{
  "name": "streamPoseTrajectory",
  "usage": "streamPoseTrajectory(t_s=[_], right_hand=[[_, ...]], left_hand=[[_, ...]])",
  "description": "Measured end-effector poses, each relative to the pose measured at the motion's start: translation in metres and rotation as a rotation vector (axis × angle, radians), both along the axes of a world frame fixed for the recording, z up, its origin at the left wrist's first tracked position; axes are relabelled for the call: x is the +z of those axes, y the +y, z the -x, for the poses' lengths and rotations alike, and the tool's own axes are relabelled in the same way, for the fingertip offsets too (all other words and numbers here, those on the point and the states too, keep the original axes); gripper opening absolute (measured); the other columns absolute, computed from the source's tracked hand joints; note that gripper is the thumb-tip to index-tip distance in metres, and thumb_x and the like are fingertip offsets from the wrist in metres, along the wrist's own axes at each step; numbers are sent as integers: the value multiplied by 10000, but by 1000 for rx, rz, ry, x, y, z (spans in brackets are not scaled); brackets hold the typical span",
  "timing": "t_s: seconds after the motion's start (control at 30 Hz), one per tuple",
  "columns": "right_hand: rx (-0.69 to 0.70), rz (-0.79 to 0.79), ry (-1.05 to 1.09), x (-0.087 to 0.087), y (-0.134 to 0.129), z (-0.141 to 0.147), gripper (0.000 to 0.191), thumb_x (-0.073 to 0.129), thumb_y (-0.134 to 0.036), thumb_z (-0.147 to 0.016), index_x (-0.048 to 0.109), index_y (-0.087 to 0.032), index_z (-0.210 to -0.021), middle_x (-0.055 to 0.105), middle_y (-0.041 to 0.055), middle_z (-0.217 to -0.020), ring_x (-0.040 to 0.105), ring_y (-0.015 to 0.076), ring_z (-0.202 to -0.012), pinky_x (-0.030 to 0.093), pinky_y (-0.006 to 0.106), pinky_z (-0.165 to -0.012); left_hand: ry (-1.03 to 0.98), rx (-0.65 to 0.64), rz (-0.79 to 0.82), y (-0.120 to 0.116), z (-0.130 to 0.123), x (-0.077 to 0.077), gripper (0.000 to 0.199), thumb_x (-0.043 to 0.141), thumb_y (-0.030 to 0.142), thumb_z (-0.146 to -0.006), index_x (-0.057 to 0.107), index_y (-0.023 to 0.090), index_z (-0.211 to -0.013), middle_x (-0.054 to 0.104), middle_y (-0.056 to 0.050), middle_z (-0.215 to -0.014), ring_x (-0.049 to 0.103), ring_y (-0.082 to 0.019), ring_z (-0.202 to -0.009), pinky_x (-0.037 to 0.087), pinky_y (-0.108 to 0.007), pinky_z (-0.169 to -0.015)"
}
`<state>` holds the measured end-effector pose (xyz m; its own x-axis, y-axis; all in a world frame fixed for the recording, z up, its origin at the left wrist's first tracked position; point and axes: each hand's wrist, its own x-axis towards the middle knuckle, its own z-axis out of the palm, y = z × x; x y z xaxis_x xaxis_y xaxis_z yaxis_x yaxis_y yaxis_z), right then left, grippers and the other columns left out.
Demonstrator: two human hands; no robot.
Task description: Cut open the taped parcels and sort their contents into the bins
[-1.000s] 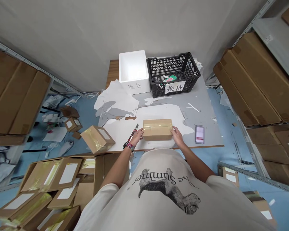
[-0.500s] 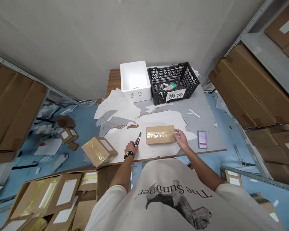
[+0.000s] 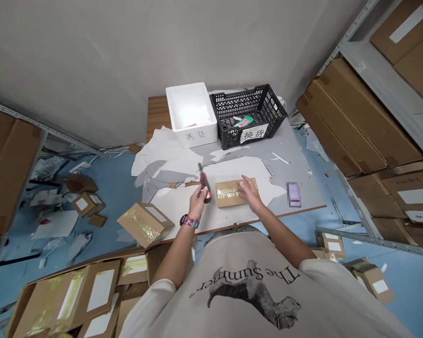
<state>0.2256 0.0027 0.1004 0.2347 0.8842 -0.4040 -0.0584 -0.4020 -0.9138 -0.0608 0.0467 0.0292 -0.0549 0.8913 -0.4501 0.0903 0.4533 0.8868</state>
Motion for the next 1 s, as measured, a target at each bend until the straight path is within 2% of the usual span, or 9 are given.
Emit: streamPoseTrajectory(t_s=[0.1,0.17,0.27,0.33,0.43,0.5,0.6,0.77,1.0], right_hand=[[33,25,273,4,16,19,686,734,-768,-946,607,-375,-1494,799,83,-1334,819,268,-1119,692,470,-913],[-60,19,330,3,27,22,649,826,-698,-880,618,-334,-1375,785,17,-1030,795,231,-893,685,424,-816],[-199,17,184,0,35,11,656,868,-623,-795,643,-296,-1317,614,-91,-766,620,162,-628,601,321,-644],[-159,0,12,2,32,-2,697,851,-626,-785,684,-276,-1365,599,-95,-755,548,153,-579,556,317,-591],[33,-41,-241,11,19,-25,677,819,-621,-828,759,-280,-1410,739,-25,-876,666,220,-710,619,388,-702],[213,-113,-395,21,11,-38,594,784,-562,-890,791,-314,-1430,836,27,-1086,767,293,-972,652,451,-891],[538,-224,-599,35,6,-50,502,710,-435,-986,801,-353,-1473,842,49,-1346,755,332,-1248,604,487,-1093],[851,-236,-832,48,16,-47,434,683,-335,-1040,837,-370,-1443,850,65,-1234,782,309,-1061,606,396,-938],[1068,-344,-952,53,39,-28,442,665,-155,-1057,864,-367,-1390,810,74,-1078,752,255,-908,518,324,-819]], left_hand=[[-124,-179,4,-6,-4,20,788,720,850,-958,849,157,-1311,849,-173,-1132,785,-291,-966,627,-394,-853],[-108,-160,1,-10,-1,25,753,729,825,-967,845,175,-1329,850,-177,-1168,784,-293,-988,618,-396,-867],[-61,-77,-25,-14,3,20,620,809,675,-954,816,214,-1367,838,-163,-1245,779,-307,-1091,618,-417,-950],[-43,-68,-59,-15,1,12,549,851,561,-931,807,222,-1361,823,-162,-1279,766,-324,-1173,606,-449,-1045],[-60,-121,-95,-16,-8,2,679,927,442,-872,741,252,-1496,759,-173,-1463,725,-354,-1309,574,-482,-1136],[-73,-187,-87,-15,-16,-2,925,991,406,-807,630,291,-1652,658,-184,-1637,689,-381,-1386,566,-496,-1143],[-52,-315,-58,-12,-26,-4,1236,1067,359,-678,496,326,-1774,538,-199,-1770,674,-417,-1422,564,-502,-1134],[-80,-428,-69,-6,-34,-3,1223,1063,285,-600,588,392,-1721,662,-94,-1685,753,-354,-1293,561,-450,-1164],[10,-485,-79,-6,-31,-1,1175,1043,313,-623,609,451,-1706,666,-13,-1690,821,-291,-1110,605,-371,-1026]])
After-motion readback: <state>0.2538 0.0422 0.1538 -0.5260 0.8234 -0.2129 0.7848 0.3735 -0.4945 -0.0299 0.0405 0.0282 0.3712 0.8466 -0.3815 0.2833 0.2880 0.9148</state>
